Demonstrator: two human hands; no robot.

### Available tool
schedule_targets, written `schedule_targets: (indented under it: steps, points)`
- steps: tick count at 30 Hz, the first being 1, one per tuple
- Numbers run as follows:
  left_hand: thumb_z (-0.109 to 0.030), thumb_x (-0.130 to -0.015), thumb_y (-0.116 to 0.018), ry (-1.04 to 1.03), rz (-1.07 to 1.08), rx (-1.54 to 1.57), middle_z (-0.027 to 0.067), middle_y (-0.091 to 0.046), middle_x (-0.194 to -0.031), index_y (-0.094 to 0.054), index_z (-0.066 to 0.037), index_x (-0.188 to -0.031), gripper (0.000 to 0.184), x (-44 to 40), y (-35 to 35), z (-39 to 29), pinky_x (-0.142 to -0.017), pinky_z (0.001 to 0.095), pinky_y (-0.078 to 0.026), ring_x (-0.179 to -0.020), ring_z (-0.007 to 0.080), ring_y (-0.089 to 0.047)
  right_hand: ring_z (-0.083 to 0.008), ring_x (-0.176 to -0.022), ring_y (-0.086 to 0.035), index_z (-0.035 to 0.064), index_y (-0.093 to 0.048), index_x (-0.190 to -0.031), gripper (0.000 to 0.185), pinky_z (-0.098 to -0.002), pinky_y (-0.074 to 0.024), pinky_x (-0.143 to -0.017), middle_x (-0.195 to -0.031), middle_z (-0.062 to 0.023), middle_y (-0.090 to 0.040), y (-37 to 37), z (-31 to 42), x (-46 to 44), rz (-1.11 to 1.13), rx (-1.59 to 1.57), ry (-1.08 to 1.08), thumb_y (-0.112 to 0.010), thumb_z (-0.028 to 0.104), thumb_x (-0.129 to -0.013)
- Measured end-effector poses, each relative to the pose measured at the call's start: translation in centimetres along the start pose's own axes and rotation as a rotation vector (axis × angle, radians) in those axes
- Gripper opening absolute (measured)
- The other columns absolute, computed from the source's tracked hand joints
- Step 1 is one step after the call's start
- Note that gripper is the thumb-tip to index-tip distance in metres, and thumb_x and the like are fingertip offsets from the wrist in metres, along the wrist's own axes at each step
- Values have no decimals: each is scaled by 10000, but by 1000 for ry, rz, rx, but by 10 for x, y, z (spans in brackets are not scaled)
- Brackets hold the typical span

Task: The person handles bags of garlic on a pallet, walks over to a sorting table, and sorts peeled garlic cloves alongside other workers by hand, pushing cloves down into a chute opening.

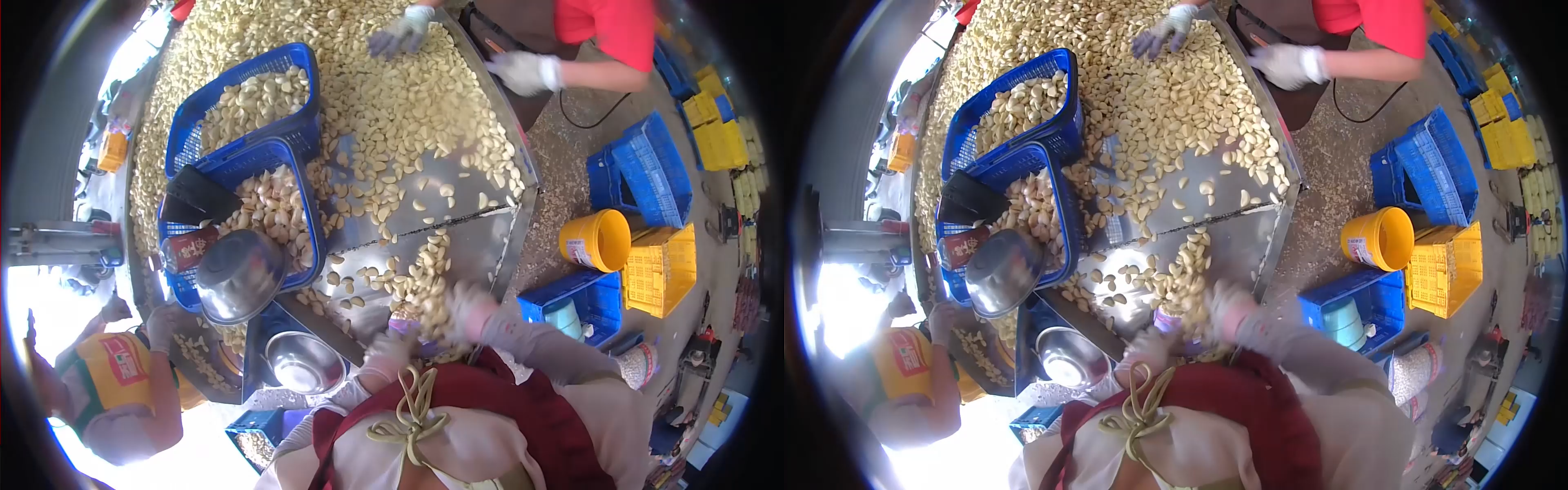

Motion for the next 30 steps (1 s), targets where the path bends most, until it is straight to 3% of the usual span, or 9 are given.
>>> schedule_targets:
  steps: [3, 6, 8, 10, 16, 19, 21, 27, 30]
  points:
    - [-465, -916, -680, -343, 429, 192, 274, -652, -1257, -618, -132, -1359, 557, -5, 16, -14, -899, 482, -562, -1107, 410, -672, -349, -1040, -708, 39, -642, -1252, 514, -492, -555, -875, -1120, -239, -668, 27, 24, -4, 101, -346, 404, -693, 400, -890]
    - [-371, -912, -675, -65, 171, 177, 228, -729, -1035, -738, -82, -1117, 360, -36, 134, -12, -879, 462, -567, -974, 389, -716, -328, -919, -732, 15, -700, -979, 207, -439, -577, -794, -916, -213, -715, 99, 27, -47, -733, -526, 251, -643, 204, -919]
    - [-346, -890, -702, -54, -7, 10, 188, -753, -928, -727, -73, -1115, 356, -58, 132, 8, -858, 461, -573, -910, 389, -732, -327, -919, -734, 7, -699, -944, 160, -421, -579, -781, -901, -211, -717, 125, 21, -75, -972, -545, 256, -629, 149, -922]
    - [-366, -899, -684, -22, -314, 255, 197, -740, -954, -757, -59, -999, 331, -55, 151, 22, -834, 456, -558, -920, 393, -717, -338, -918, -724, 0, -706, -936, 141, -401, -579, -800, -933, -210, -720, 140, 25, -100, -744, -238, 257, -646, 123, -906]
    - [-289, -895, -688, -106, -473, 450, 182, -721, -1012, -746, -58, -1051, 285, -44, 144, 41, -834, 453, -548, -927, 385, -690, -205, -893, -699, 38, -719, -897, 128, -351, -577, -785, -975, -79, -732, 145, -104, -40, -864, -1726, 289, -697, 160, -930]
    - [-260, -894, -691, -193, -708, 392, 178, -716, -970, -747, -48, -1050, 269, -67, 148, 17, -807, 460, -547, -893, 388, -683, -264, -836, -709, 22, -719, -881, 167, -395, -573, -714, -895, -93, -718, 162, -49, -74, -1319, -912, 464, -650, 162, -940]
    - [-235, -874, -694, -159, -744, 231, 180, -696, -922, -740, -63, -1006, 222, -92, 152, 2, -772, 483, -546, -851, 387, -674, -285, -845, -726, 61, -755, -996, 160, -395, -587, -739, -896, -114, -740, 168, -6, -126, -1213, -450, 278, -706, 179, -901]
    - [-234, -836, -718, -197, -872, 166, 171, -645, -897, -681, -91, -978, 206, -111, 151, 6, -730, 506, -545, -799, 401, -658, -317, -946, -739, 126, -777, -1065, 201, -407, -588, -834, -1012, -118, -765, 196, 5, -154, -481, -260, 69, -645, 141, -914]
    - [-312, -852, -714, -137, -822, 46, 179, -640, -954, -661, -95, -1028, 284, -116, 146, 4, -671, 499, -538, -760, 379, -671, -239, -876, -748, 53, -752, -1183, 304, -365, -589, -749, -1028, -131, -783, 238, -17, -143, -658, -672, 303, -735, 201, -918]
Point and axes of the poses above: each hand's wrist, its own x-axis away from the middle knuckle, its own y-axis out of the back of the hand, z = x × y, the point moved 4 cm from there along -x, towards the middle knuckle
